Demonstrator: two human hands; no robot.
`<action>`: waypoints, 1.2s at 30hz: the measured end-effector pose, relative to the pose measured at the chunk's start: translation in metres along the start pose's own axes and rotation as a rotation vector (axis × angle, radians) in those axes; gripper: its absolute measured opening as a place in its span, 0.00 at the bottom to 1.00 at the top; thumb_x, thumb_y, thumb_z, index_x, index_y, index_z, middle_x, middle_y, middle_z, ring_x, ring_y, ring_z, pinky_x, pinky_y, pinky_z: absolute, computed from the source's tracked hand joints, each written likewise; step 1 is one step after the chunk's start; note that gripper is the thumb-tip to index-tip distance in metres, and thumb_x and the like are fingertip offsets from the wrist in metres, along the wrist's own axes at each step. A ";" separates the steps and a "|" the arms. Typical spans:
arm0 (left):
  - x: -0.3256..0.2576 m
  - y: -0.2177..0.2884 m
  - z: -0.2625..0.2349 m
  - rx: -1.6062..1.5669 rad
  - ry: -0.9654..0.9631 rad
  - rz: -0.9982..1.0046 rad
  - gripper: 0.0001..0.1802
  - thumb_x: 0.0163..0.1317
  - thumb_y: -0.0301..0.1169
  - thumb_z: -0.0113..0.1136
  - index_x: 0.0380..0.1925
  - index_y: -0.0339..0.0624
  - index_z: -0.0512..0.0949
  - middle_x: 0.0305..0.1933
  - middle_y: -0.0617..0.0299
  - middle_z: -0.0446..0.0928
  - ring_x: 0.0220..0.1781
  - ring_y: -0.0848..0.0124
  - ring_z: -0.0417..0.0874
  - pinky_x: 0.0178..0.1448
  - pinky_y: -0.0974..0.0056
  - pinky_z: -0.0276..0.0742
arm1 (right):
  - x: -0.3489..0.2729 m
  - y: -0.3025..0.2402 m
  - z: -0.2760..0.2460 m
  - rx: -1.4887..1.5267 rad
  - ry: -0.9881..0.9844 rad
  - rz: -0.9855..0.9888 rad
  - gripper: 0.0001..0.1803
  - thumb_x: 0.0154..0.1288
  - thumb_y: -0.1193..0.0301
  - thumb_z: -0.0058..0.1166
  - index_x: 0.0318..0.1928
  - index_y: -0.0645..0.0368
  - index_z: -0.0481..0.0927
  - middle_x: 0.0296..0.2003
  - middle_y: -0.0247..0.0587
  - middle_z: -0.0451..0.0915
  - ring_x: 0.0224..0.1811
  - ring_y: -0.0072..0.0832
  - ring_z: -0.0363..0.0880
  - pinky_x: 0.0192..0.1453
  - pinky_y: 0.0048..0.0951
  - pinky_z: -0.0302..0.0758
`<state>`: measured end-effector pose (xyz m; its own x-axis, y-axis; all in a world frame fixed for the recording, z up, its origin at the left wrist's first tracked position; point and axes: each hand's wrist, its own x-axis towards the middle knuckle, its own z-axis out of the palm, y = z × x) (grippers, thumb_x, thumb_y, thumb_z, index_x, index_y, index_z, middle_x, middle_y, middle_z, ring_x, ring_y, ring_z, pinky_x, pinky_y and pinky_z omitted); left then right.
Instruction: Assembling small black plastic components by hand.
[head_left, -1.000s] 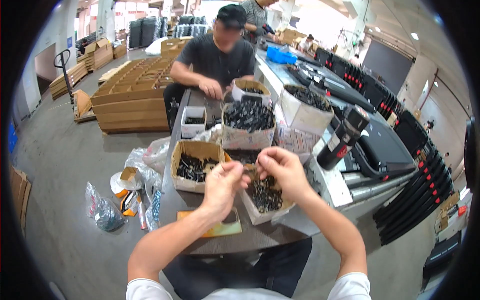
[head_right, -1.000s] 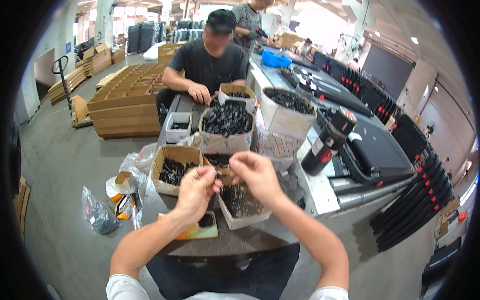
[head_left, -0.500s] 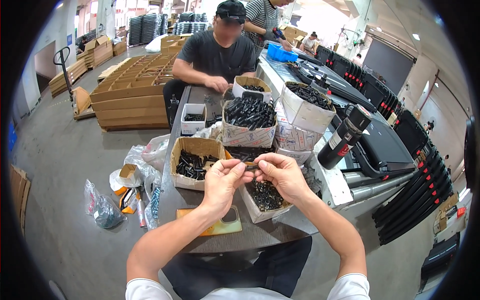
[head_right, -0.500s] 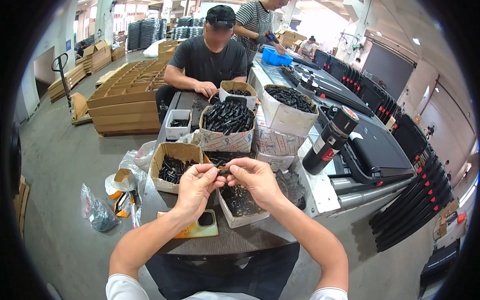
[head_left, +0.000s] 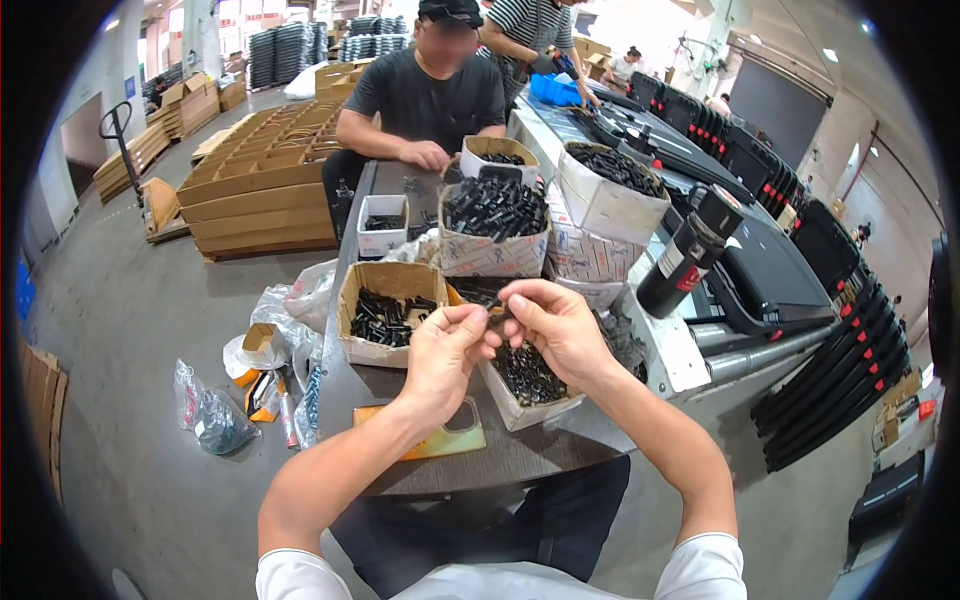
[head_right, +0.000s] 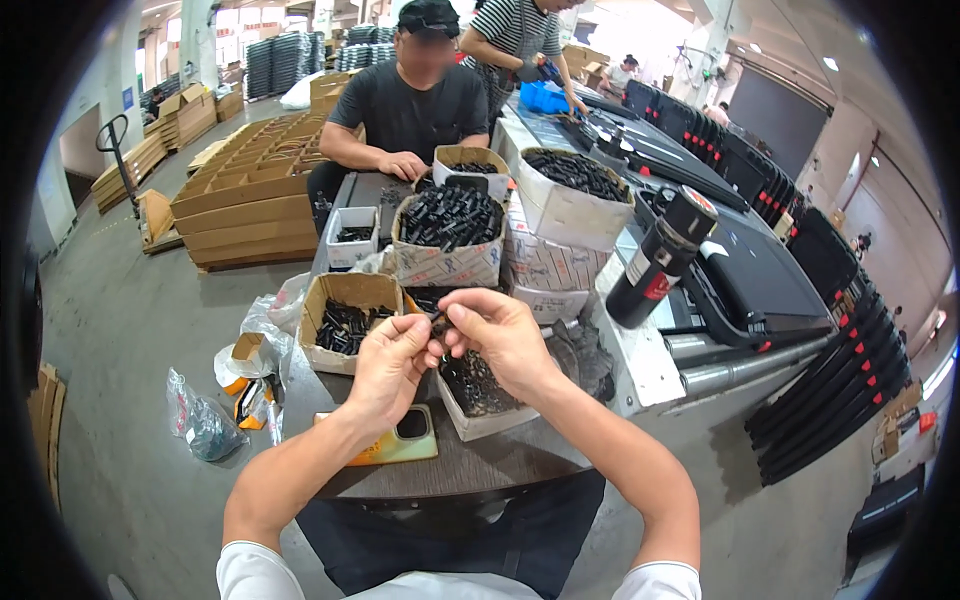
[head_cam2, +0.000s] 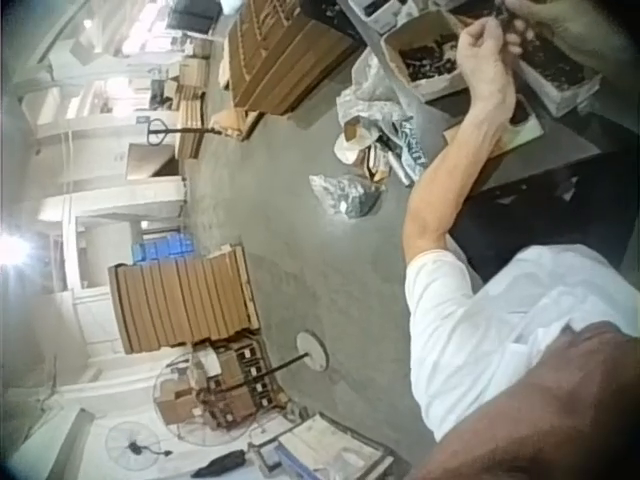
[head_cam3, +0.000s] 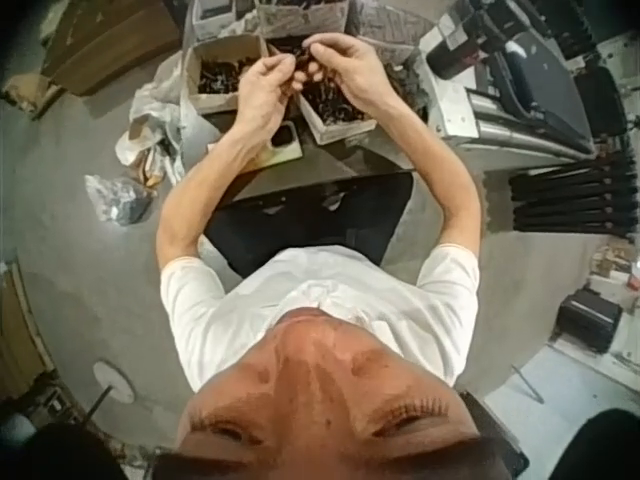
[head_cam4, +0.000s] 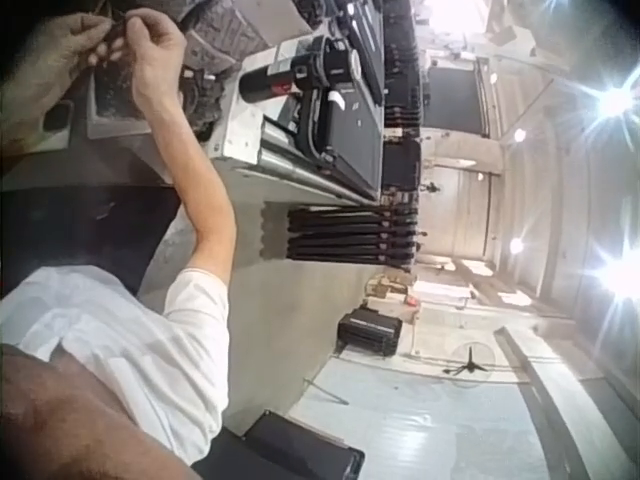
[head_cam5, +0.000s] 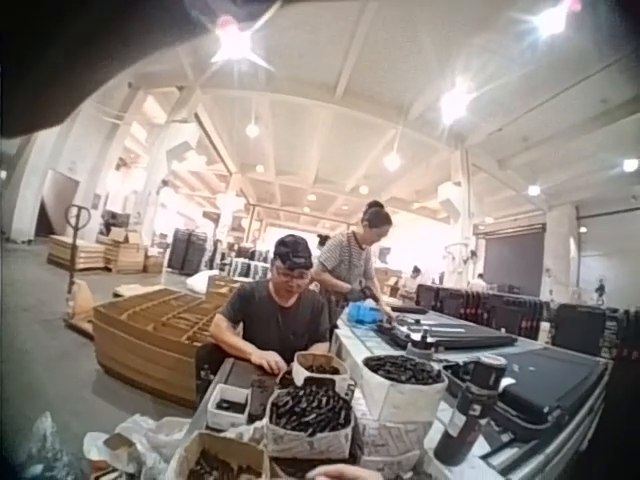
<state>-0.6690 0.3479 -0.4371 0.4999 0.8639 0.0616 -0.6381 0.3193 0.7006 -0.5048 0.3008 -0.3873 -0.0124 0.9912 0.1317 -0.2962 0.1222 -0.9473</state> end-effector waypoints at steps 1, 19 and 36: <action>-0.001 0.000 0.001 -0.003 0.009 -0.006 0.11 0.68 0.28 0.61 0.45 0.34 0.73 0.34 0.58 0.80 0.33 0.72 0.82 0.40 0.70 0.81 | 0.001 0.002 -0.001 0.060 0.003 0.014 0.11 0.71 0.72 0.57 0.48 0.65 0.80 0.34 0.35 0.82 0.33 0.19 0.80 0.37 0.21 0.78; -0.008 0.004 0.010 -0.097 0.093 -0.018 0.07 0.69 0.28 0.59 0.42 0.37 0.75 0.35 0.60 0.80 0.37 0.71 0.85 0.43 0.71 0.84 | -0.011 0.018 0.012 -0.530 0.069 -0.608 0.05 0.67 0.82 0.56 0.43 0.66 0.78 0.42 0.39 0.78 0.40 0.22 0.81 0.43 0.23 0.80; -0.003 -0.002 0.002 -0.060 -0.012 -0.028 0.11 0.69 0.29 0.59 0.46 0.34 0.72 0.37 0.56 0.81 0.34 0.72 0.84 0.40 0.70 0.83 | 0.001 -0.002 -0.010 -0.219 0.071 -0.115 0.09 0.70 0.72 0.57 0.46 0.64 0.80 0.34 0.32 0.81 0.35 0.17 0.79 0.39 0.21 0.78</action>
<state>-0.6683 0.3435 -0.4370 0.5249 0.8496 0.0515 -0.6576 0.3664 0.6582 -0.4946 0.3024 -0.3884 0.0793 0.9702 0.2289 -0.0780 0.2350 -0.9689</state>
